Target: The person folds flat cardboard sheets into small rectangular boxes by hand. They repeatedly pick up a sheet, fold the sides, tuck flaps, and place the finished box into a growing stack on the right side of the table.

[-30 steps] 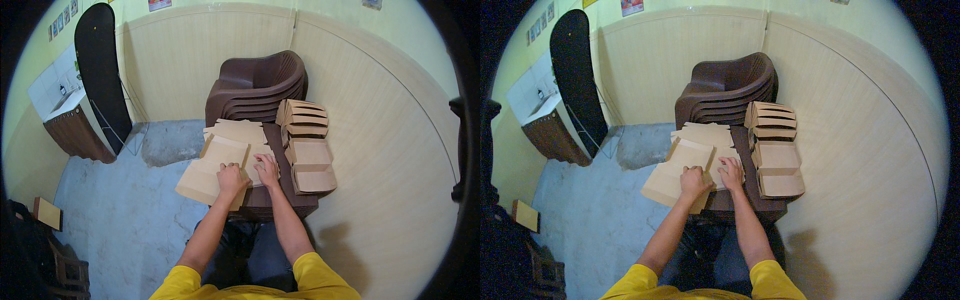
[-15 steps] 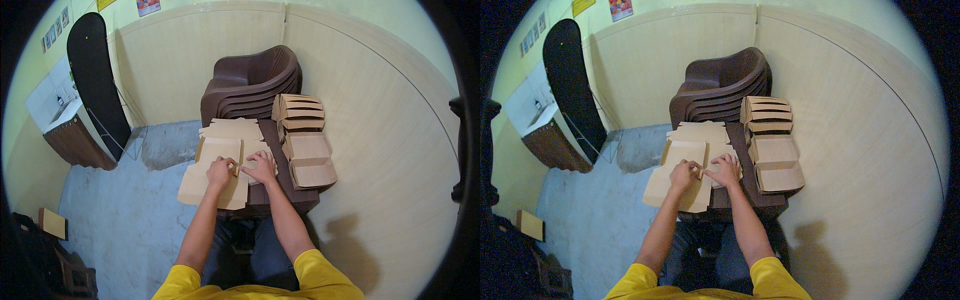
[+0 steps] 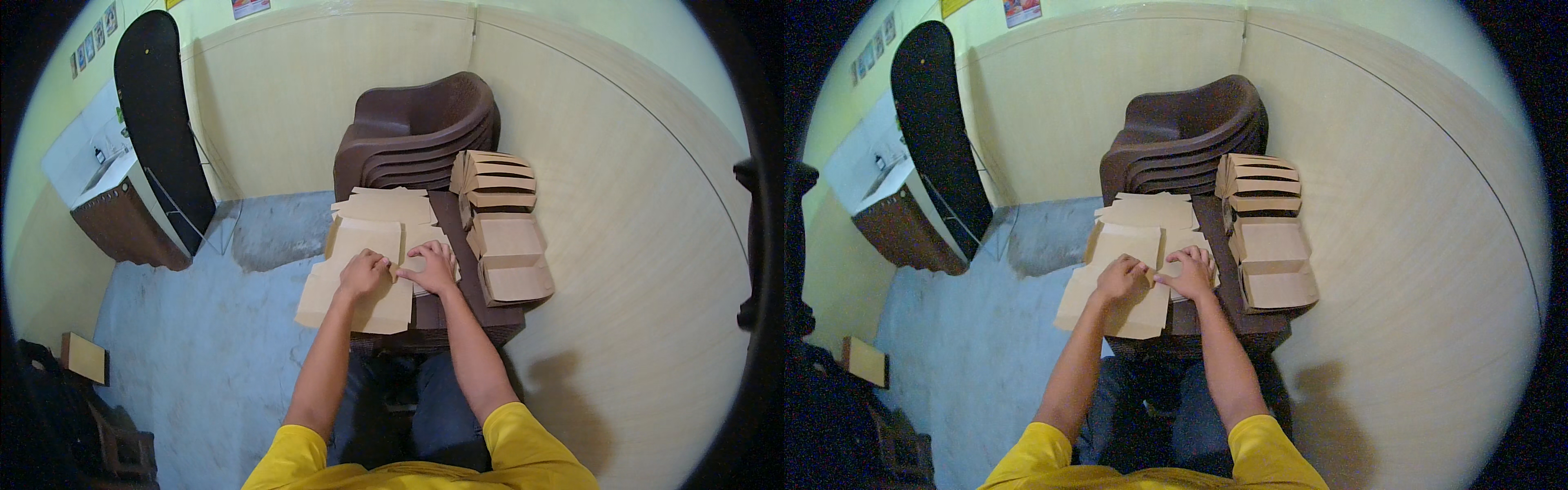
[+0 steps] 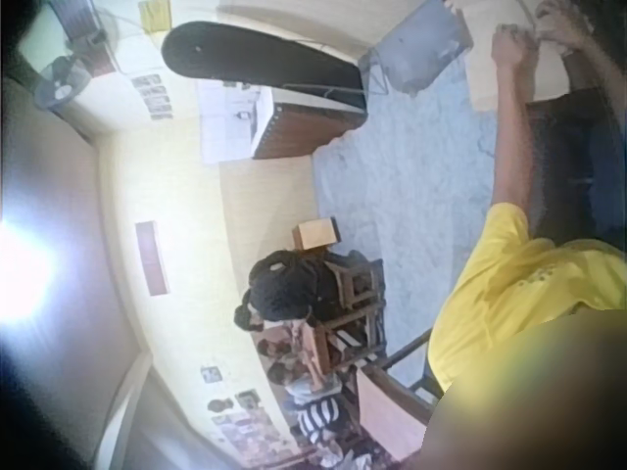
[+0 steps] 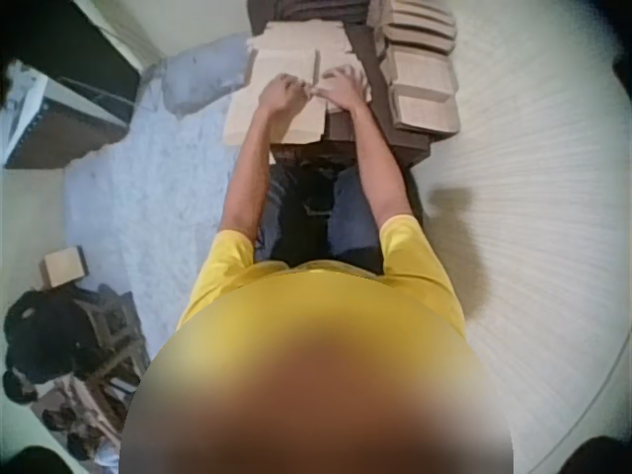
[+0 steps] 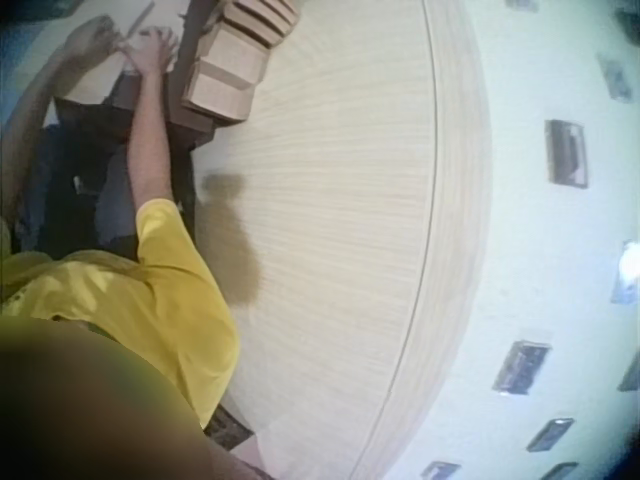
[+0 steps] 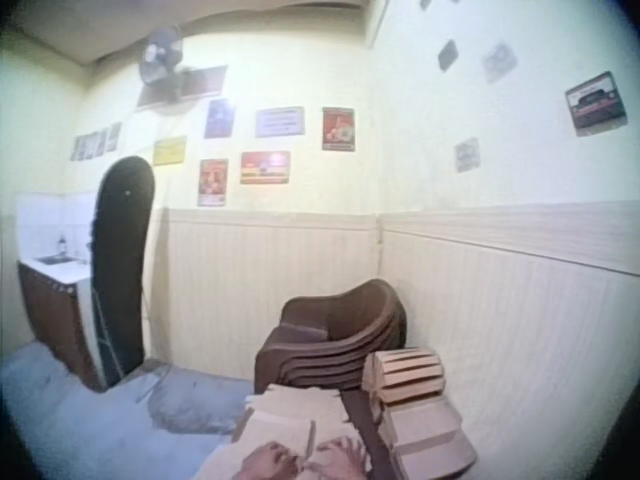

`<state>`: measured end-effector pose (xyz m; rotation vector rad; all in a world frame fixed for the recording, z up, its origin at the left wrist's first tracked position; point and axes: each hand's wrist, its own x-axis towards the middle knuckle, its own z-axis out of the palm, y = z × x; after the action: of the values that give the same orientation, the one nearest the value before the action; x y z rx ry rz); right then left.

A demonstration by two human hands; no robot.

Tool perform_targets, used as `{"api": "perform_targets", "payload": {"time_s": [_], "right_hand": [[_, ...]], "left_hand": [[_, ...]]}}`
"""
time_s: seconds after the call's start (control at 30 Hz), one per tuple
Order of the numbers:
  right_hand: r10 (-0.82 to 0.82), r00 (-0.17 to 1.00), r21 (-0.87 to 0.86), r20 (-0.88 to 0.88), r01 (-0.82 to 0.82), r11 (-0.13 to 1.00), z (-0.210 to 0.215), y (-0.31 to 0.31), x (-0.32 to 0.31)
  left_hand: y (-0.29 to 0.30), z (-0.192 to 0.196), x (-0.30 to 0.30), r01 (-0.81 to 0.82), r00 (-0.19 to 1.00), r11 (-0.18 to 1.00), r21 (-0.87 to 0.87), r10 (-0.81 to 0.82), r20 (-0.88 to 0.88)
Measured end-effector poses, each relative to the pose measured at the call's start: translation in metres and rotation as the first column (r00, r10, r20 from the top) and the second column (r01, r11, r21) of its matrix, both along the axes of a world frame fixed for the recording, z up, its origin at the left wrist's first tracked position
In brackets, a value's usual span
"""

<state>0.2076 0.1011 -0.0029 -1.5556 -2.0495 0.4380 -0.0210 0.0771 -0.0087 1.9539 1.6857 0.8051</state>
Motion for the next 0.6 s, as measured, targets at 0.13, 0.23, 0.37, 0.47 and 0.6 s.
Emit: {"api": "perform_targets", "payload": {"time_s": [0.13,0.23,0.37,0.47,0.6], "right_hand": [[0.044,0.999,0.018,-0.029,-0.044,0.999,-0.004,0.002,0.004],[0.004,1.0,0.038,-0.001,-0.004,0.999,-0.004,0.001,0.0],[-0.077,0.995,0.033,0.064,0.075,0.997,0.0,-0.002,-0.009],[-0.111,0.99,0.044,0.085,0.108,0.993,0.005,-0.003,-0.013],[-0.087,0.99,-0.005,0.109,0.088,0.996,0.01,-0.011,-0.012]], "left_hand": [[0.002,0.006,-0.004,0.053,0.997,0.999,-0.014,-0.052,0.049],[-0.012,0.017,0.006,0.006,0.994,1.0,-0.028,-0.009,-0.105],[-0.021,0.024,0.01,-0.022,0.983,0.999,0.04,0.029,-0.181],[-0.016,0.02,0.004,-0.053,0.998,0.997,-0.061,0.054,0.021],[-0.019,0.004,0.006,-0.065,0.997,0.996,0.065,0.067,-0.024]]}}
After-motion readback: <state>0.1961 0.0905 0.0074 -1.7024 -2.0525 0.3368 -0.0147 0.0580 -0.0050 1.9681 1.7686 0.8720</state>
